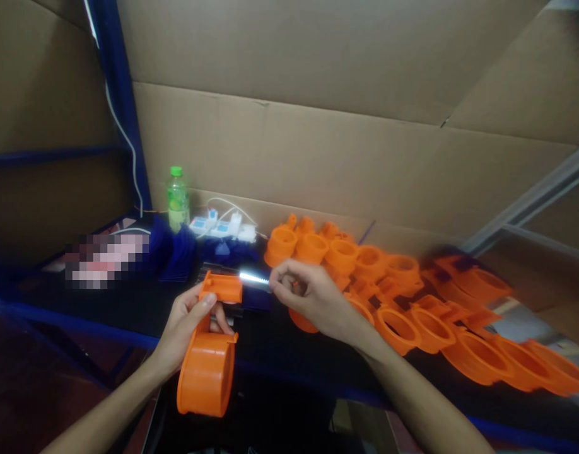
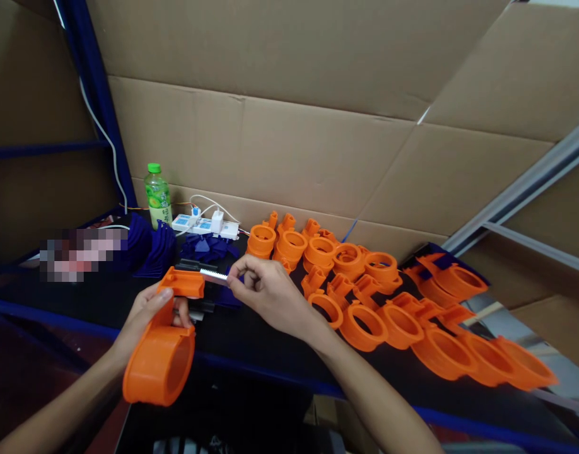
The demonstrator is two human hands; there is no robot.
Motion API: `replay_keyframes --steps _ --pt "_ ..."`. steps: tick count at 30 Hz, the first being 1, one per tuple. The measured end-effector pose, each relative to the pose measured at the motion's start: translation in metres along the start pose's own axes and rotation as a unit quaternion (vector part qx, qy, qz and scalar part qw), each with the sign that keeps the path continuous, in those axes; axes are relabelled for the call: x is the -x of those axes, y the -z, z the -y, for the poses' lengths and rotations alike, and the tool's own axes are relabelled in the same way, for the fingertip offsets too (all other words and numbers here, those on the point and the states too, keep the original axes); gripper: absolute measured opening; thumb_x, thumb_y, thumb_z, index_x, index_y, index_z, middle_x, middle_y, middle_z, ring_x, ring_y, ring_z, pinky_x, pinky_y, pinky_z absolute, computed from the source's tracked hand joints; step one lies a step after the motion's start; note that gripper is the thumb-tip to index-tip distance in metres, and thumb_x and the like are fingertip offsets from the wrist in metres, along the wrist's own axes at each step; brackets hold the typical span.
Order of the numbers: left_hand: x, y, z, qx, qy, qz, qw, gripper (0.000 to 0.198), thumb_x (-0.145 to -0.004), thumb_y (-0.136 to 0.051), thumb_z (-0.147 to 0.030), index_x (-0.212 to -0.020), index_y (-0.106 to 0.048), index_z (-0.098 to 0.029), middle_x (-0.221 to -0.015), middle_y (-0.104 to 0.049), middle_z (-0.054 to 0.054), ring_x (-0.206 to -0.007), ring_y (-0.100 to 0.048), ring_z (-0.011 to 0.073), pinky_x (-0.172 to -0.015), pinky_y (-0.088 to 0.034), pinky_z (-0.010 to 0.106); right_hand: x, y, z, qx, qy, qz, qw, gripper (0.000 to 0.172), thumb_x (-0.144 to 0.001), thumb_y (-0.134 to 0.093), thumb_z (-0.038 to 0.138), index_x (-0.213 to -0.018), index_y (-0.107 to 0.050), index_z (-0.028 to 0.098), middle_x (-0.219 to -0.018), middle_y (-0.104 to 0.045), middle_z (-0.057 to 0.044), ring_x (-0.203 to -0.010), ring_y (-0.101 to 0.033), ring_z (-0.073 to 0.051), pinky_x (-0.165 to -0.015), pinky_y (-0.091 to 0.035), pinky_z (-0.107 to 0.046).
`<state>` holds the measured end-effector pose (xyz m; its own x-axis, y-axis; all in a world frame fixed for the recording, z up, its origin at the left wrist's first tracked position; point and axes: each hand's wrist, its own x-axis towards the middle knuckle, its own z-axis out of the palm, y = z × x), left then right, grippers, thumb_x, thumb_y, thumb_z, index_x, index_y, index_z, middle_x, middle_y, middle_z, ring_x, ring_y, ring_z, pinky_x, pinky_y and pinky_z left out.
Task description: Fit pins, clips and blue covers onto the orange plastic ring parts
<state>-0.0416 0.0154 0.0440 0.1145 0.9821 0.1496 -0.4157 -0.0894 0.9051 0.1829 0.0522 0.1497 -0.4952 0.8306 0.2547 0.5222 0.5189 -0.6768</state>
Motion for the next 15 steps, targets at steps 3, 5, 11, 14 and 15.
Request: replay_keyframes --steps 3,5,11,14,15 --pt "0.001 -0.001 0.001 -0.028 0.004 0.005 1.000 0.029 -0.090 -0.064 -0.042 -0.098 -0.065 -0.015 -0.063 -0.069 0.005 -0.056 -0.069 0.0189 -0.052 -0.050 0.023 -0.002 -0.001 -0.001 0.010 0.002 0.000 1.000 0.017 -0.092 -0.059 0.032 -0.086 -0.064 0.017 -0.061 -0.047 0.005 -0.054 -0.037 -0.007 -0.049 -0.030 -0.019" --pt "0.001 -0.002 0.001 -0.038 0.004 0.008 0.999 0.028 -0.090 -0.064 -0.042 -0.096 -0.065 -0.015 -0.063 -0.070 0.006 -0.055 -0.069 0.0186 -0.052 -0.050 0.022 -0.004 -0.002 -0.002 0.003 -0.006 0.017 1.000 0.019 -0.092 -0.059 0.035 -0.087 -0.065 0.017 -0.061 -0.046 0.005 -0.054 -0.037 -0.007 -0.048 -0.029 -0.020" --pt "0.003 -0.001 0.000 -0.077 -0.002 0.012 0.997 0.028 -0.090 -0.064 -0.040 -0.103 -0.064 -0.015 -0.063 -0.072 0.007 -0.053 -0.068 0.0185 -0.052 -0.050 0.024 -0.013 -0.007 -0.006 -0.036 -0.011 0.070 0.997 0.024 -0.094 -0.058 0.039 -0.091 -0.065 0.017 -0.064 -0.047 0.004 -0.057 -0.039 -0.008 -0.051 -0.030 -0.021" --pt "0.003 0.001 0.001 -0.099 -0.009 0.012 0.995 0.032 -0.090 -0.065 -0.041 -0.109 -0.064 -0.015 -0.065 -0.074 0.008 -0.055 -0.070 0.0207 -0.054 -0.053 0.026 -0.018 -0.012 -0.006 -0.040 0.005 0.078 0.996 0.022 -0.095 -0.057 0.037 -0.092 -0.064 0.017 -0.065 -0.046 0.004 -0.058 -0.037 -0.009 -0.052 -0.030 -0.021" --pt "0.003 0.002 0.002 -0.104 -0.010 0.011 0.994 0.034 -0.089 -0.066 -0.041 -0.111 -0.063 -0.015 -0.066 -0.074 0.008 -0.056 -0.070 0.0215 -0.055 -0.053 0.027 -0.020 -0.014 -0.006 -0.039 0.013 0.077 0.996 0.021 -0.096 -0.056 0.036 -0.091 -0.064 0.017 -0.066 -0.047 0.004 -0.059 -0.037 -0.009 -0.053 -0.030 -0.022"
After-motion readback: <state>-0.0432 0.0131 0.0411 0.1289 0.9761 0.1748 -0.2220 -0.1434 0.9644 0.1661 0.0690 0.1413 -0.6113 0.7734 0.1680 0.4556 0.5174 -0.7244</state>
